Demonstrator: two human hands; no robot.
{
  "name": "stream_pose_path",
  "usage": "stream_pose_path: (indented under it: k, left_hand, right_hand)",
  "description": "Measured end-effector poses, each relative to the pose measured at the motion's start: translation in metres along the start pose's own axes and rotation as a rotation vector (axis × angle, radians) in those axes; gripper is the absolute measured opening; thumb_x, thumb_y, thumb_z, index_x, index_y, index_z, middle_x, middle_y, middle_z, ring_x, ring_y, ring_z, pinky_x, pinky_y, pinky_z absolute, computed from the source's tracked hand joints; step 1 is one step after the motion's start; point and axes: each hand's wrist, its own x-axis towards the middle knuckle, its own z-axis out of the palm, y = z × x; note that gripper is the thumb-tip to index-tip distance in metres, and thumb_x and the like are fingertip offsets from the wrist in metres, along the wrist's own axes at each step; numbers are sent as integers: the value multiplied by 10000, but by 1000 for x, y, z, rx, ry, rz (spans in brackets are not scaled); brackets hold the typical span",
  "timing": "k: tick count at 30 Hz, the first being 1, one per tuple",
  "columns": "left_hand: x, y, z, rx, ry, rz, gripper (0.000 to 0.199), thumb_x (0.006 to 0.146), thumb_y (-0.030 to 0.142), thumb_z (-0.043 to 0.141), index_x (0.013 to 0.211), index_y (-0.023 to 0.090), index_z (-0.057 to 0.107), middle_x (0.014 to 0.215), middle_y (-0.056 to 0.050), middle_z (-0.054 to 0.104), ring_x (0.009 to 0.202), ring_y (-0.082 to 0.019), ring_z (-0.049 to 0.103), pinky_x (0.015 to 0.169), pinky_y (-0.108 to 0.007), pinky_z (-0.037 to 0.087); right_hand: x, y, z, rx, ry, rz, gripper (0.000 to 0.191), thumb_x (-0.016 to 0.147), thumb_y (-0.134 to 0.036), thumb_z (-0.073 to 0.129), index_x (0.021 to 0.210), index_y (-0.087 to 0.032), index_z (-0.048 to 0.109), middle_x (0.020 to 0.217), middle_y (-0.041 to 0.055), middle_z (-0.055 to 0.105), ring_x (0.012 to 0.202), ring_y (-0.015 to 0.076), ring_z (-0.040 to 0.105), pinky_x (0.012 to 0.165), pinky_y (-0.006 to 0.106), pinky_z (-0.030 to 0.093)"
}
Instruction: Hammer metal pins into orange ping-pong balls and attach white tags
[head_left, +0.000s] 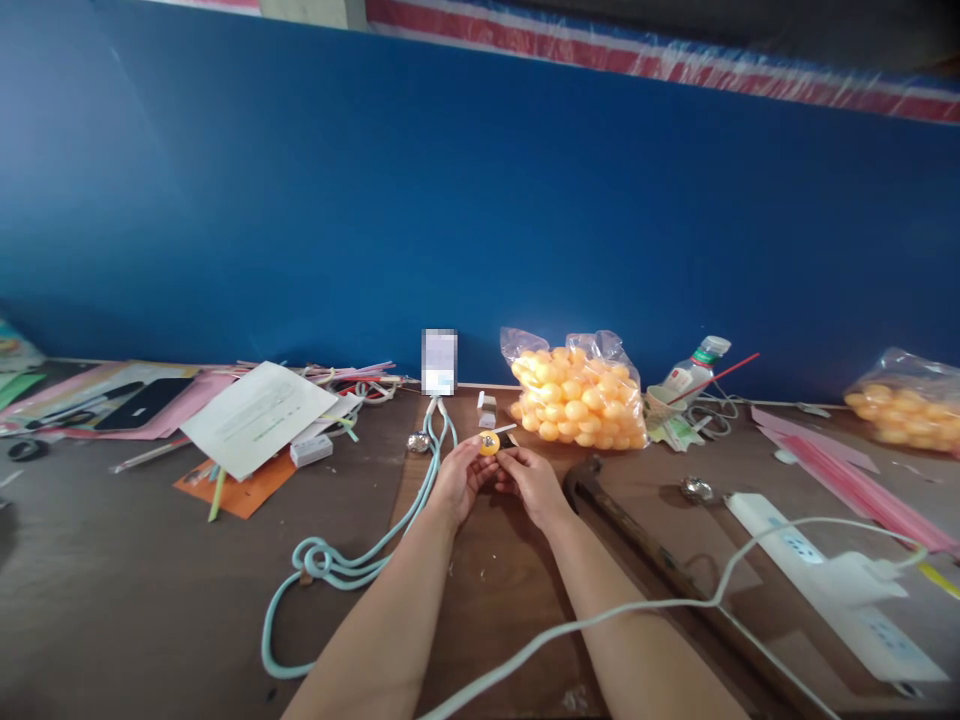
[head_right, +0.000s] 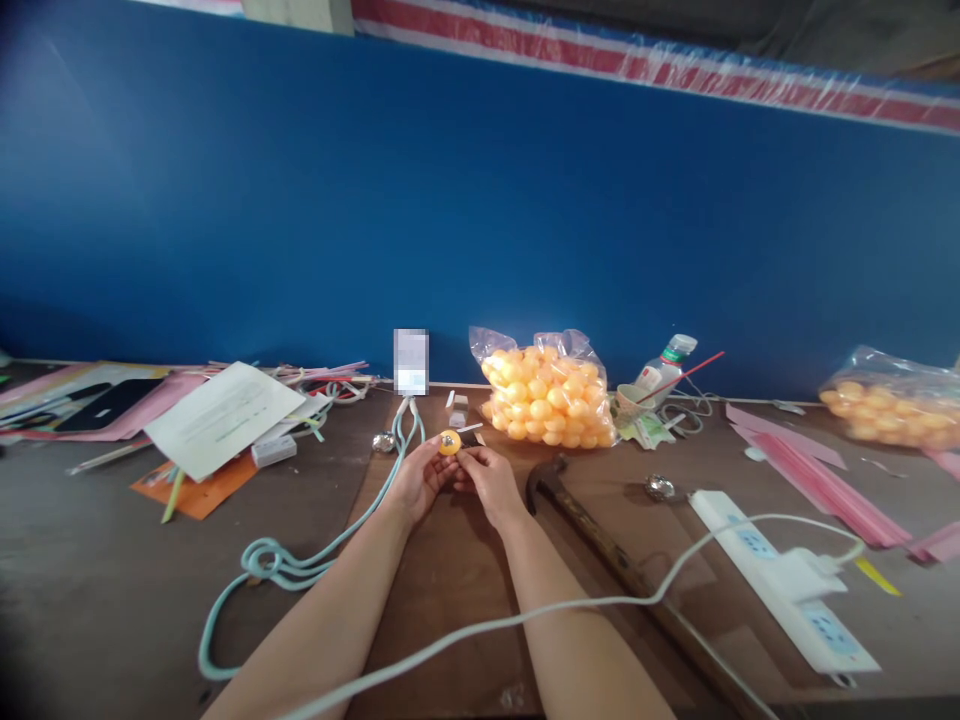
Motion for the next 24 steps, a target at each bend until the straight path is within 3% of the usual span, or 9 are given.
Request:
stream_pose_path:
  k: [6,10,17,24]
  left_hand:
    - [-1,1,0,47,-16,-6,173,806,205,650,943,100,634,742,-55,651,580,-88,600,558,-189,529]
    - [-2,4,0,46,-16,6,169,825,210,627,949,97,633,742,-64,659,595,-101,614,550,-196,531]
    - [-4,4,1,73,-16,-3,156,804,199,655,927,104,635,756,-73,677,600,-103,628,580,-202,537]
    - [-4,3,-1,101,-59,-2,188,812,201,646,975,108,646,786,-71,687,598,-98,634,576,-200,541]
  right_hand:
    - [-4,-3,0,-19,35,8,251,649,-357,784,732,-160,652,609,-1,633,519,105,589,467,210,533]
    - [-4,-5,-1,39,51,-1,256,630,-333,795,759,-163,651,722,23,689,577,108,614,500,205,533]
    - [-5,-13,-6,235,7,2,268,590,-248,826,794,-183,665,715,-17,681,637,109,630,595,216,534]
    - [-5,-15,-8,286,-59,12,298,607,-211,827,870,-185,689,768,-4,695,704,106,659,687,213,565]
